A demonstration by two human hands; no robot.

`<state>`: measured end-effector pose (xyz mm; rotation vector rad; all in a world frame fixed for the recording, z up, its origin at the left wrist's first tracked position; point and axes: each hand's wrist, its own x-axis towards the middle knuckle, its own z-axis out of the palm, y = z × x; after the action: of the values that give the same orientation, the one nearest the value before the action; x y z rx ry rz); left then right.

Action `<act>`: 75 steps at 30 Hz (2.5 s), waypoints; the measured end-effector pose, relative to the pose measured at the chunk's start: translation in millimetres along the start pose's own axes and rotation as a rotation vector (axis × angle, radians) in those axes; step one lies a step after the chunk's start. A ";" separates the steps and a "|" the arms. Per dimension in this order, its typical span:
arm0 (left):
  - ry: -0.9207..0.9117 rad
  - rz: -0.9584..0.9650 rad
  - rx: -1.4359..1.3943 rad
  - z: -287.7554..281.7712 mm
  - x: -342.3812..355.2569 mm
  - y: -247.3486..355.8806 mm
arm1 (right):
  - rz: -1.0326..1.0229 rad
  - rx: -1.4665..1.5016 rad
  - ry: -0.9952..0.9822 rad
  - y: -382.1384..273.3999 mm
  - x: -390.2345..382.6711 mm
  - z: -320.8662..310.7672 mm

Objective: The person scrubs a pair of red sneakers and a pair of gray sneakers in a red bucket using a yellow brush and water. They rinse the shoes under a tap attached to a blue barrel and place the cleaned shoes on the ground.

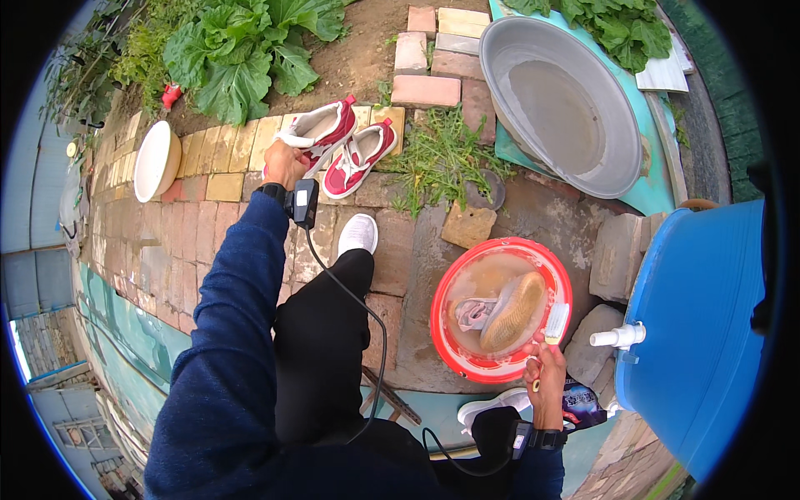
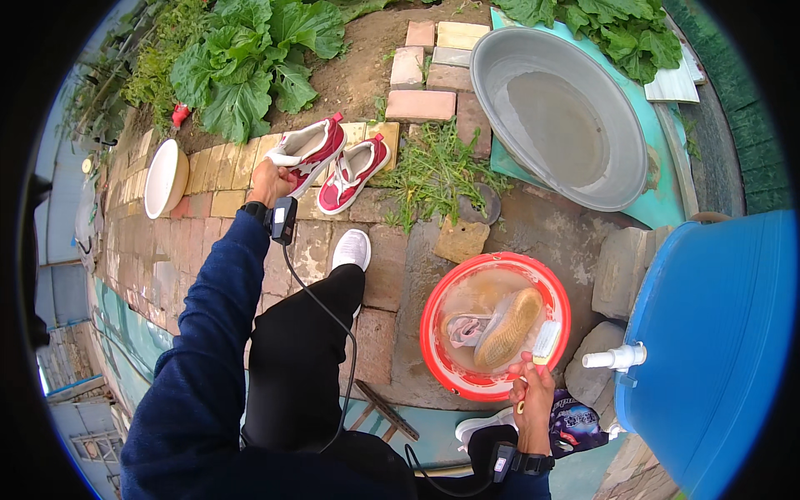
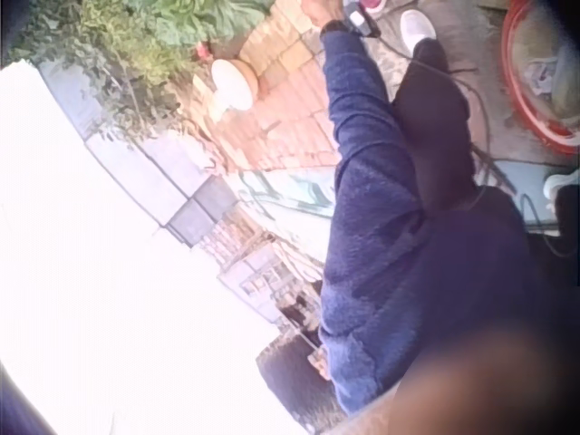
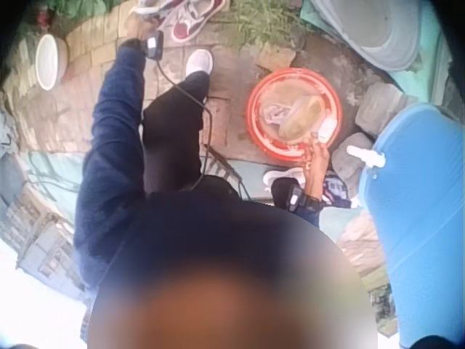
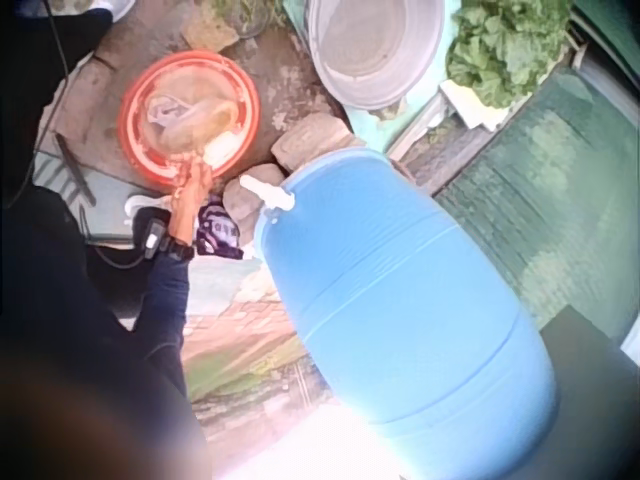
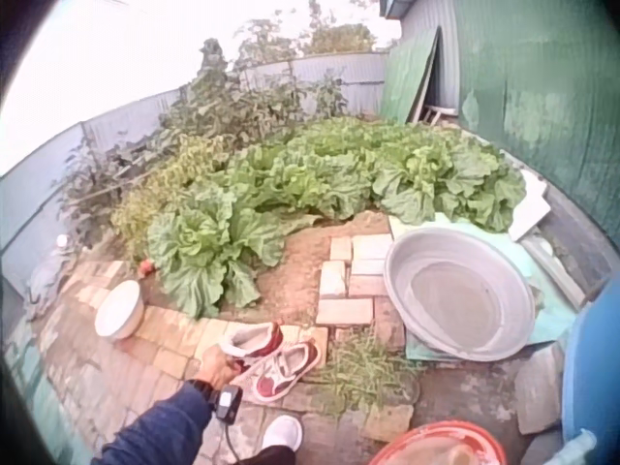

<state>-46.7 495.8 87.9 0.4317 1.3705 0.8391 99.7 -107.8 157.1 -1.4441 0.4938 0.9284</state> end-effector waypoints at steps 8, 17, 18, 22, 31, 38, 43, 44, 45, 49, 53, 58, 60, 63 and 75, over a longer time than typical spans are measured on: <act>-0.160 -0.261 -0.070 -54.5 -19.5 -4.6 | 0.034 -0.083 0.090 21.4 22.3 -0.5; -0.430 -0.462 0.183 23.3 -39.4 -98.5 | 0.037 -0.083 0.153 33.6 15.9 -21.9; -0.459 -0.461 0.196 31.5 -39.2 -111.7 | 0.038 -0.079 0.137 35.1 13.9 -24.8; -0.521 -0.450 0.291 48.9 -38.6 -152.0 | 0.027 -0.093 0.134 42.4 9.4 -35.3; -0.423 -0.487 0.140 55.2 -66.3 -199.1 | 0.110 -0.047 0.194 65.2 21.9 -43.6; -0.346 -0.358 0.108 43.2 -43.0 -208.0 | 0.098 -0.017 0.180 70.7 22.4 -49.8; -0.399 -0.322 0.336 26.2 -41.4 -177.7 | 0.093 -0.034 0.209 88.1 32.0 -63.5; -0.408 -0.324 0.462 25.6 -48.2 -170.6 | 0.076 0.008 0.184 92.0 35.5 -66.4; -0.412 -0.348 0.570 27.0 -57.6 -165.3 | 0.063 0.042 0.181 95.4 39.0 -68.8; -0.882 -0.418 0.973 58.8 -96.3 -155.1 | 0.062 0.078 0.267 102.5 55.8 -75.6; -1.198 -0.400 1.256 93.1 -151.9 -200.3 | -0.007 0.025 0.296 110.7 69.1 -85.2; -1.440 -0.409 1.692 71.9 -213.5 -307.1 | -0.051 0.002 0.295 133.6 103.0 -101.2; -1.383 -0.444 1.787 47.3 -226.6 -351.9 | -0.140 -0.248 0.404 145.0 122.4 -99.4; -1.373 -0.384 1.842 -0.6 -237.7 -409.7 | -0.237 -0.652 0.513 162.0 145.6 -83.0; -0.742 -0.924 0.506 -64.7 -282.6 -430.3 | -0.008 0.425 0.180 118.0 87.4 -31.3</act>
<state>12.1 -3.8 -39.2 0.3748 0.8896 -0.4234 65.9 -131.6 12.7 -1.1429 0.7683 0.6395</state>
